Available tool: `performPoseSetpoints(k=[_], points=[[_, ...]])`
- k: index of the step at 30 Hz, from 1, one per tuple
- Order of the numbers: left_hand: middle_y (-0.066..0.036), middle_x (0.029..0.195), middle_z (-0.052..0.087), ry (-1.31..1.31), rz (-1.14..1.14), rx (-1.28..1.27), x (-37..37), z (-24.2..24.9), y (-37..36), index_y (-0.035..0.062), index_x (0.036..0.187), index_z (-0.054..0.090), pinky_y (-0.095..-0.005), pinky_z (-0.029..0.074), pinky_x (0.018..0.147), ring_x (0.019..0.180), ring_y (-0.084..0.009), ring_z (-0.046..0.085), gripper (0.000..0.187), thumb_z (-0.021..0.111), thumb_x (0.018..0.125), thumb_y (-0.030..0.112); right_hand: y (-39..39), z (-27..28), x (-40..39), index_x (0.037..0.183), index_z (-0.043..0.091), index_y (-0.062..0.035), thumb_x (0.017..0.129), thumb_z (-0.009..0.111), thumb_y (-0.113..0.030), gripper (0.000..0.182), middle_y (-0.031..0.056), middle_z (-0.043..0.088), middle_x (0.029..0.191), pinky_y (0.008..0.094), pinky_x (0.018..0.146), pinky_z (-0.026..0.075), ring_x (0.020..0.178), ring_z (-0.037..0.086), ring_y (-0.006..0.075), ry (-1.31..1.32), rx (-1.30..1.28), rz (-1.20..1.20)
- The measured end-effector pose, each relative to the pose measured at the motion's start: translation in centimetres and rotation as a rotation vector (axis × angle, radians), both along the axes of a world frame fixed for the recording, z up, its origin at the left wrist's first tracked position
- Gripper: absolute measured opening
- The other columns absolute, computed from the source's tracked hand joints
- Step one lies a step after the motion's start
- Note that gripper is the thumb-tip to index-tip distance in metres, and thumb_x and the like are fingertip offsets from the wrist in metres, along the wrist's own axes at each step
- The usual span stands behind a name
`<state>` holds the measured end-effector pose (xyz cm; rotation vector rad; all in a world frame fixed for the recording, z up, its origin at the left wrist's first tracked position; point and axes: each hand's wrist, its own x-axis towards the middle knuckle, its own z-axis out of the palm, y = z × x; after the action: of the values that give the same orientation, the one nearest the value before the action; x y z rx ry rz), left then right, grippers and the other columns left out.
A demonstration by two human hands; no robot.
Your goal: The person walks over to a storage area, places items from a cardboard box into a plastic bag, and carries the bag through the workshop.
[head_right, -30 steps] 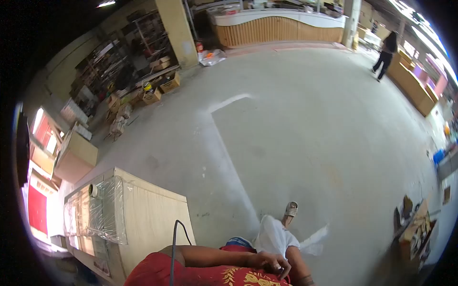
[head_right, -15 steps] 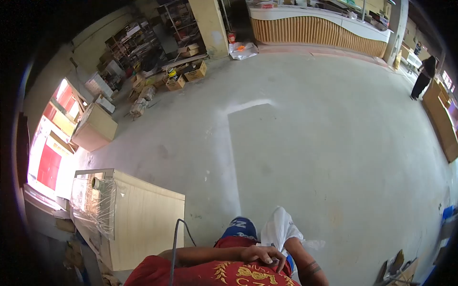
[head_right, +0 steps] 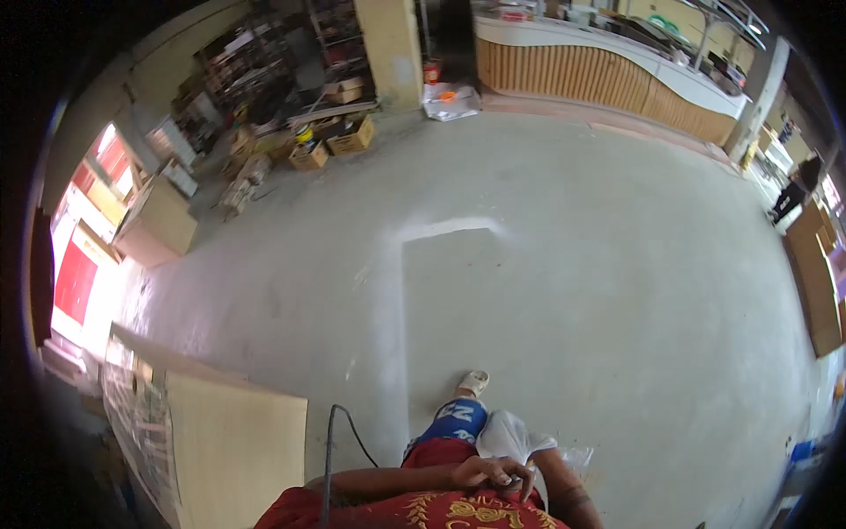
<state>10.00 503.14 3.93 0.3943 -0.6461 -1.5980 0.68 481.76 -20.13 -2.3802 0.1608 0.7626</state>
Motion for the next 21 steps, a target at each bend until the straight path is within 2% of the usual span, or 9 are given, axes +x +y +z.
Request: performPoseSetpoints(k=[5, 7, 9, 14, 15, 17, 18, 19, 21], points=[[0.002, 0.061, 0.041, -0.057, -0.219, -0.085, 11.9, 7.2, -6.2, -0.0053, 0.094, 0.057, -0.0242, 0.026, 0.054, 0.057, -0.0057, 0.037, 0.052, 0.057, 0.076, 0.044, -4.9, 5.5, 8.3, 0.121, 0.060, -0.0078, 0.088, 0.059, -0.025, 0.037, 0.0127, 0.059, 0.124, 0.0314, 0.095, 0.044, 0.108, 0.058, 0.0209, -0.208, 0.285, -0.402], [0.005, 0.059, 0.040, 0.015, -0.383, 0.031, 14.5, 6.8, -9.3, -0.0050, 0.095, 0.055, -0.0234, 0.022, 0.052, 0.053, -0.0047, 0.035, 0.053, 0.062, 0.069, 0.040, -6.0, 10.5, 11.0, 0.125, 0.056, -0.0059, 0.093, 0.055, -0.026, 0.038, 0.0134, 0.060, 0.122, 0.0303, 0.093, 0.045, 0.105, 0.059, 0.0193, -0.322, 0.352, -0.603], [0.005, 0.057, 0.041, -0.006, -0.381, -0.041, 16.9, 6.4, -13.0, -0.0028, 0.096, 0.054, -0.0202, 0.025, 0.049, 0.049, -0.0026, 0.036, 0.051, 0.061, 0.071, 0.041, -7.6, 11.8, 13.8, 0.126, 0.054, -0.0048, 0.095, 0.053, -0.028, 0.039, 0.0149, 0.062, 0.118, 0.0312, 0.090, 0.047, 0.102, 0.061, 0.0204, -0.351, 0.305, -0.765], [0.006, 0.060, 0.042, 0.000, -0.588, 0.124, 23.2, 3.9, -21.0, -0.0039, 0.096, 0.054, -0.0207, 0.026, 0.055, 0.055, -0.0031, 0.038, 0.058, 0.063, 0.069, 0.047, -13.1, 6.9, 21.0, 0.118, 0.060, -0.0037, 0.094, 0.054, -0.028, 0.035, 0.0148, 0.066, 0.109, 0.0341, 0.081, 0.049, 0.093, 0.064, 0.0195, -0.273, 1.358, -1.198], [0.006, 0.060, 0.042, -0.008, -0.616, 0.122, 24.0, 3.4, -22.8, -0.0039, 0.096, 0.054, -0.0207, 0.026, 0.055, 0.055, -0.0031, 0.038, 0.058, 0.063, 0.069, 0.047, -14.5, 8.4, 22.3, 0.118, 0.060, -0.0037, 0.094, 0.054, -0.028, 0.035, 0.0148, 0.066, 0.109, 0.0341, 0.081, 0.049, 0.093, 0.064, 0.0195, -0.300, 1.358, -1.217], [0.002, 0.072, 0.048, -0.011, -0.595, 0.090, 26.5, 2.4, -27.9, -0.0049, 0.101, 0.053, -0.0207, 0.029, 0.059, 0.063, -0.0047, 0.042, 0.062, 0.063, 0.068, 0.047, -18.8, 11.0, 25.1, 0.104, 0.066, -0.0045, 0.089, 0.060, -0.029, 0.029, 0.0159, 0.069, 0.095, 0.0370, 0.072, 0.050, 0.083, 0.065, 0.0242, -0.292, 0.435, -0.856], [-0.006, 0.089, 0.051, -0.040, -0.651, 0.157, 28.1, 2.4, -30.4, -0.0055, 0.099, 0.053, -0.0223, 0.032, 0.078, 0.086, -0.0118, 0.047, 0.065, 0.064, 0.062, 0.047, -21.4, 9.8, 26.2, 0.095, 0.068, -0.0057, 0.081, 0.067, -0.030, 0.029, 0.0174, 0.068, 0.086, 0.0384, 0.070, 0.049, 0.079, 0.064, 0.0312, -0.531, 0.202, -0.681], [-0.008, 0.094, 0.050, -0.072, -0.654, 0.129, 29.5, 0.9, -32.5, -0.0056, 0.099, 0.052, -0.0238, 0.031, 0.081, 0.092, -0.0131, 0.046, 0.065, 0.064, 0.061, 0.046, -24.2, 8.6, 27.6, 0.095, 0.068, -0.0057, 0.081, 0.067, -0.030, 0.029, 0.0174, 0.068, 0.086, 0.0384, 0.070, 0.049, 0.079, 0.064, 0.0312, -0.538, 0.198, -0.681], [-0.006, 0.087, 0.050, -0.105, -0.615, 0.159, 32.8, 1.7, -38.7, -0.0059, 0.099, 0.054, -0.0234, 0.031, 0.073, 0.082, -0.0119, 0.045, 0.065, 0.062, 0.060, 0.045, -30.4, 7.8, 31.5, 0.096, 0.069, -0.0084, 0.074, 0.071, -0.032, 0.033, 0.0187, 0.067, 0.089, 0.0379, 0.071, 0.049, 0.082, 0.063, 0.0353, -0.338, 0.163, -0.728]])
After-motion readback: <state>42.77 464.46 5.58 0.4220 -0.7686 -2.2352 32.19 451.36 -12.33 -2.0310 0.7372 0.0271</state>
